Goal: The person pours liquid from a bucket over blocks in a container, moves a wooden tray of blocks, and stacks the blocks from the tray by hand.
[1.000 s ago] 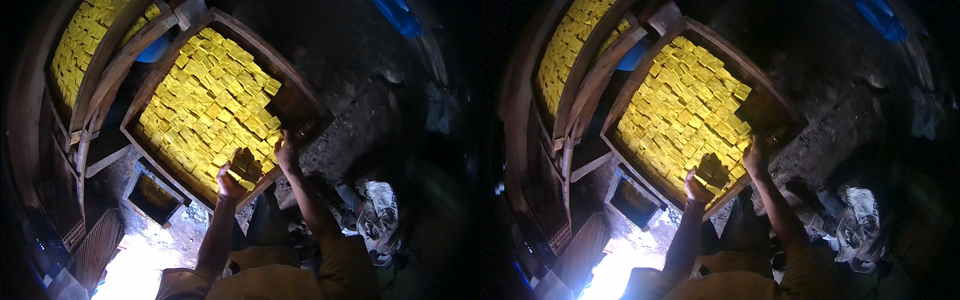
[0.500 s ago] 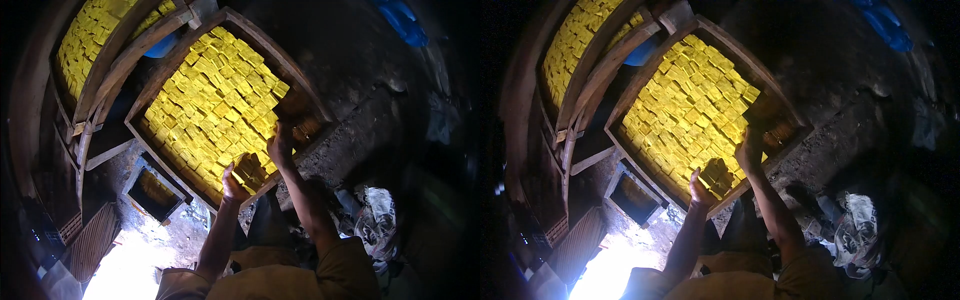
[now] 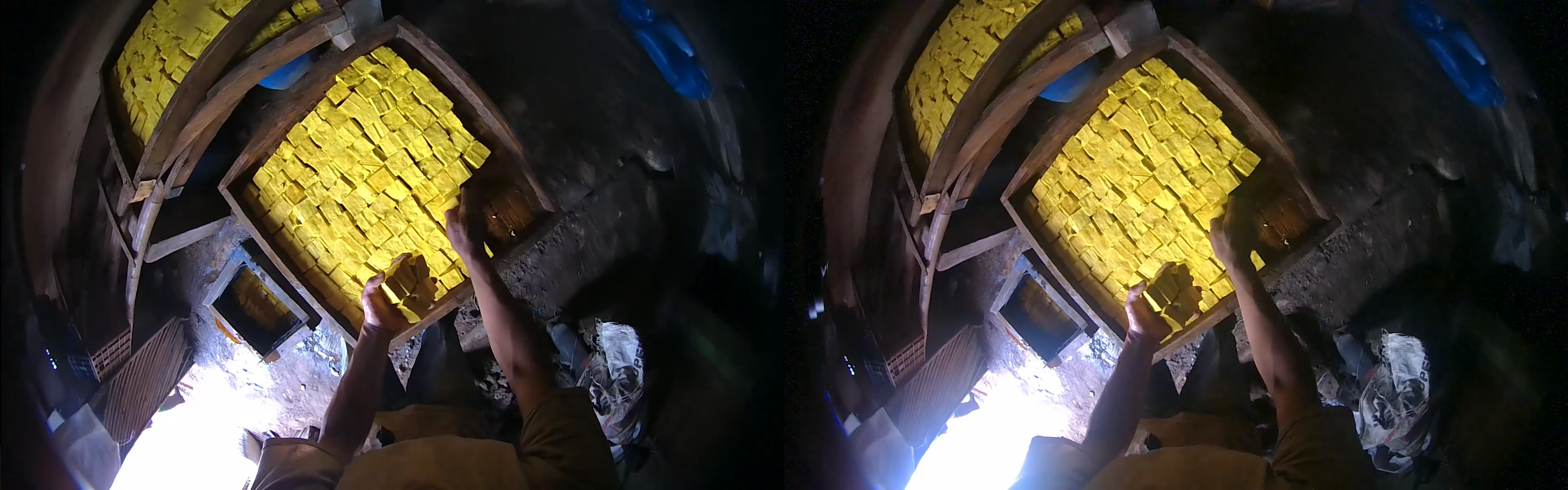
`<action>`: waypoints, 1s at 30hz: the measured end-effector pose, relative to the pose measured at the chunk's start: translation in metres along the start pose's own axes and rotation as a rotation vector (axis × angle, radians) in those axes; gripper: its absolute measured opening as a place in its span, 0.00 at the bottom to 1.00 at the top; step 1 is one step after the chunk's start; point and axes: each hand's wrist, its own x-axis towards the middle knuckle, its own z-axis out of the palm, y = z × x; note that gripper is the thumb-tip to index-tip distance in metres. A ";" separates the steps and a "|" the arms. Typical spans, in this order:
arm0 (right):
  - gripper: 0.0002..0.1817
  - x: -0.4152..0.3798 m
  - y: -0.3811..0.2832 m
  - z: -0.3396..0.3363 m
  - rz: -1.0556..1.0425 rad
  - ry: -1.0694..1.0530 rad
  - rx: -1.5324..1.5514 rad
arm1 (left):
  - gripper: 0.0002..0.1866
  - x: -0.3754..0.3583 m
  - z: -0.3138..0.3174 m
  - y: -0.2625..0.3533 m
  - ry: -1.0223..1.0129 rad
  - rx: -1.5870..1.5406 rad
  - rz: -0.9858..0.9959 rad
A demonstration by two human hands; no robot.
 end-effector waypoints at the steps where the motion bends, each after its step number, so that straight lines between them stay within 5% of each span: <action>1: 0.29 -0.001 -0.006 -0.002 0.060 -0.114 0.141 | 0.35 0.001 -0.001 0.001 -0.008 0.022 0.003; 2: 0.30 -0.004 -0.011 -0.001 -0.046 -0.022 -0.023 | 0.36 0.002 -0.001 0.001 -0.017 0.044 0.006; 5: 0.32 0.009 -0.028 -0.028 0.054 -0.175 0.009 | 0.39 0.009 0.003 0.001 0.045 0.063 0.023; 9: 0.21 0.038 0.020 -0.025 0.216 -0.562 0.583 | 0.32 0.034 -0.002 0.007 -0.046 0.184 0.051; 10: 0.17 0.039 0.024 -0.037 0.441 -0.593 0.905 | 0.29 0.038 0.005 0.008 0.013 0.157 0.015; 15: 0.21 0.013 -0.045 -0.115 0.190 -0.703 1.226 | 0.32 0.058 0.004 0.008 0.073 0.169 -0.195; 16: 0.22 0.000 -0.057 -0.113 0.073 -0.636 1.202 | 0.33 0.058 0.004 0.004 0.094 0.146 -0.160; 17: 0.24 0.000 -0.062 -0.119 -0.339 -0.508 0.853 | 0.34 0.058 0.002 -0.001 0.113 0.122 -0.128; 21: 0.25 -0.035 -0.072 -0.120 -0.654 -0.607 0.315 | 0.33 0.053 0.010 -0.004 -0.016 -0.016 -0.354; 23: 0.34 -0.041 -0.063 -0.131 -0.612 -0.613 0.456 | 0.30 0.044 -0.006 -0.006 -0.039 -0.054 -0.343; 25: 0.34 -0.043 -0.026 -0.130 -0.280 -0.612 0.578 | 0.27 0.033 -0.029 -0.008 0.057 0.021 -0.361; 27: 0.32 -0.057 0.011 -0.101 -0.095 -0.166 0.060 | 0.26 0.014 -0.013 -0.014 0.209 0.037 -0.261; 30: 0.30 -0.071 0.013 -0.084 -0.066 0.003 -0.357 | 0.24 0.004 -0.034 -0.013 0.145 -0.040 -0.255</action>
